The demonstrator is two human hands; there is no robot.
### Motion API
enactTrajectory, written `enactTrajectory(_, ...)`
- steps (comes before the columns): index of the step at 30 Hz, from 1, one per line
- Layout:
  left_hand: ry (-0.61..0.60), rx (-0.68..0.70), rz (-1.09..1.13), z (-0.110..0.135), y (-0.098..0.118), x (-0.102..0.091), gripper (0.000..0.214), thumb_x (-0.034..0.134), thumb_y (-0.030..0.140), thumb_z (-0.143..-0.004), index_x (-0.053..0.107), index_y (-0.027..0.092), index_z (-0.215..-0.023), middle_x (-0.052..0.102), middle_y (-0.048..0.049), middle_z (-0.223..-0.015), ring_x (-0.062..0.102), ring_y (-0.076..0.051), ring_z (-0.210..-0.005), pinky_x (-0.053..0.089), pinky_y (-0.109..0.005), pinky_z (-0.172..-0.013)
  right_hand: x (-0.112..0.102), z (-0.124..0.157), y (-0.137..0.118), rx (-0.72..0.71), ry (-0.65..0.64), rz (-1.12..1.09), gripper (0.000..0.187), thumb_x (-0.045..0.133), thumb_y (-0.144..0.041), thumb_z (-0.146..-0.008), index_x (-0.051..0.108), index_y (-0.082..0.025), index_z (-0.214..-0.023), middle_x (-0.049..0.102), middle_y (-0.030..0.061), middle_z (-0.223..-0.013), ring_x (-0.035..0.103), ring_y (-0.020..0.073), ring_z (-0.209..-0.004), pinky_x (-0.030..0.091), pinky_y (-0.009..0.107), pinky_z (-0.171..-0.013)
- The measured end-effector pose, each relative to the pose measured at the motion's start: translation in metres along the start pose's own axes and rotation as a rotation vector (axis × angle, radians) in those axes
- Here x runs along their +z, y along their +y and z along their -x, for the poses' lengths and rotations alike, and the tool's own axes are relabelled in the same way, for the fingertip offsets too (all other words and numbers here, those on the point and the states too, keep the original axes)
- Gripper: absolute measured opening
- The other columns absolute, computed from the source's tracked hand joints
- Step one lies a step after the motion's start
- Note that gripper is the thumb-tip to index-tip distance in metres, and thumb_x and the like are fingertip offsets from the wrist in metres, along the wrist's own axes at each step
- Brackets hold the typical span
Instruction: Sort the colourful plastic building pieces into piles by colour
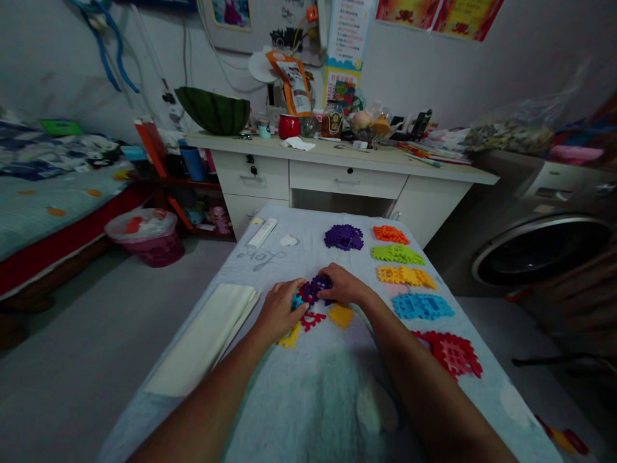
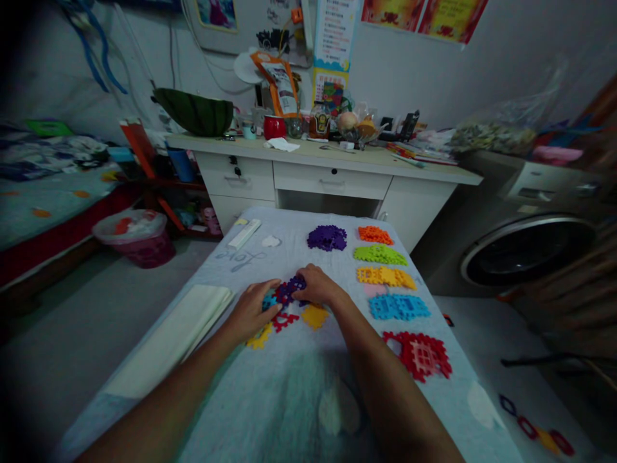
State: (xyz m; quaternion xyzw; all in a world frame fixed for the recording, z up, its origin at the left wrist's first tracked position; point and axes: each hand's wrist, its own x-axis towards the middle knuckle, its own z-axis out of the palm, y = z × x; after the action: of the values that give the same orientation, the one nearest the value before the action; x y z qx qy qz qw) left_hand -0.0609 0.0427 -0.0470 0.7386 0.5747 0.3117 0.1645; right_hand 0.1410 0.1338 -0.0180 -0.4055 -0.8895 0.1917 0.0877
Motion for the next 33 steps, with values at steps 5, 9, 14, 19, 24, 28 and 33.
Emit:
enactTrajectory(5,-0.006,0.021,-0.002,0.0,-0.002,0.001,0.048,0.06,0.029,-0.08,0.054,0.021,-0.127,0.063,-0.0082,-0.125,0.053,-0.027,-0.116,0.041,-0.044,-0.1,-0.005,0.001,0.003,0.05,0.079,-0.217,0.041,0.07,-0.025,-0.072,0.063,-0.015,-0.111,0.065,0.0081,-0.104,0.059,0.0175,-0.09,0.045,0.028,-0.082)
enactTrajectory(9,-0.012,0.047,-0.007,-0.001,-0.001,0.0,0.042,0.058,0.03,-0.081,0.057,0.023,-0.123,0.064,-0.0067,-0.123,0.053,-0.027,-0.114,0.041,-0.045,-0.1,-0.014,-0.002,0.011,0.208,0.157,-0.426,0.019,0.055,-0.018,-0.078,0.065,-0.016,-0.094,0.068,0.0019,-0.084,0.06,0.0128,-0.071,0.046,0.022,-0.065)
enactTrajectory(14,-0.028,0.063,-0.02,-0.002,0.0,-0.001,0.033,0.057,0.029,-0.082,0.061,0.023,-0.115,0.065,-0.0054,-0.121,0.054,-0.026,-0.112,0.04,-0.044,-0.098,-0.028,-0.017,0.035,0.376,0.311,-0.62,0.012,0.049,-0.017,-0.077,0.06,-0.017,-0.074,0.06,-0.0028,-0.064,0.053,0.0099,-0.056,0.042,0.018,-0.052)
enactTrajectory(19,-0.027,0.05,-0.005,-0.001,0.0,-0.001,0.034,0.058,0.028,-0.081,0.06,0.022,-0.115,0.065,-0.0057,-0.12,0.053,-0.026,-0.112,0.04,-0.043,-0.098,-0.052,-0.042,0.064,0.603,0.67,-0.875,0.004,0.059,-0.019,-0.073,0.058,-0.016,-0.07,0.049,-0.0055,-0.054,0.046,0.0081,-0.049,0.035,0.017,-0.043)
enactTrajectory(24,-0.032,0.05,0.001,-0.001,0.001,-0.001,0.034,0.057,0.028,-0.081,0.06,0.021,-0.115,0.064,-0.0064,-0.12,0.053,-0.027,-0.111,0.04,-0.044,-0.098,-0.067,-0.063,0.087,0.746,0.801,-0.922,0.019,0.065,-0.018,-0.075,0.048,-0.019,-0.067,0.043,-0.0077,-0.049,0.045,0.0074,-0.043,0.038,0.018,-0.043)
enactTrajectory(28,-0.038,0.045,0.005,-0.001,0.0,-0.001,0.035,0.057,0.03,-0.082,0.06,0.023,-0.116,0.064,-0.0065,-0.121,0.053,-0.027,-0.113,0.04,-0.045,-0.098,-0.068,-0.074,0.095,0.852,0.811,-0.936,0.008,0.063,-0.018,-0.084,0.057,-0.018,-0.079,0.055,-0.0017,-0.061,0.053,0.0098,-0.052,0.044,0.021,-0.048)
enactTrajectory(33,-0.032,0.053,0.001,-0.001,-0.002,0.0,0.034,0.057,0.028,-0.082,0.06,0.023,-0.116,0.064,-0.0058,-0.12,0.053,-0.027,-0.112,0.04,-0.044,-0.098,-0.068,-0.077,0.093,0.905,0.707,-0.967,0.034,0.057,-0.036,-0.093,0.057,-0.017,-0.121,0.059,0.009,-0.12,0.061,0.0203,-0.101,0.054,0.041,-0.085)
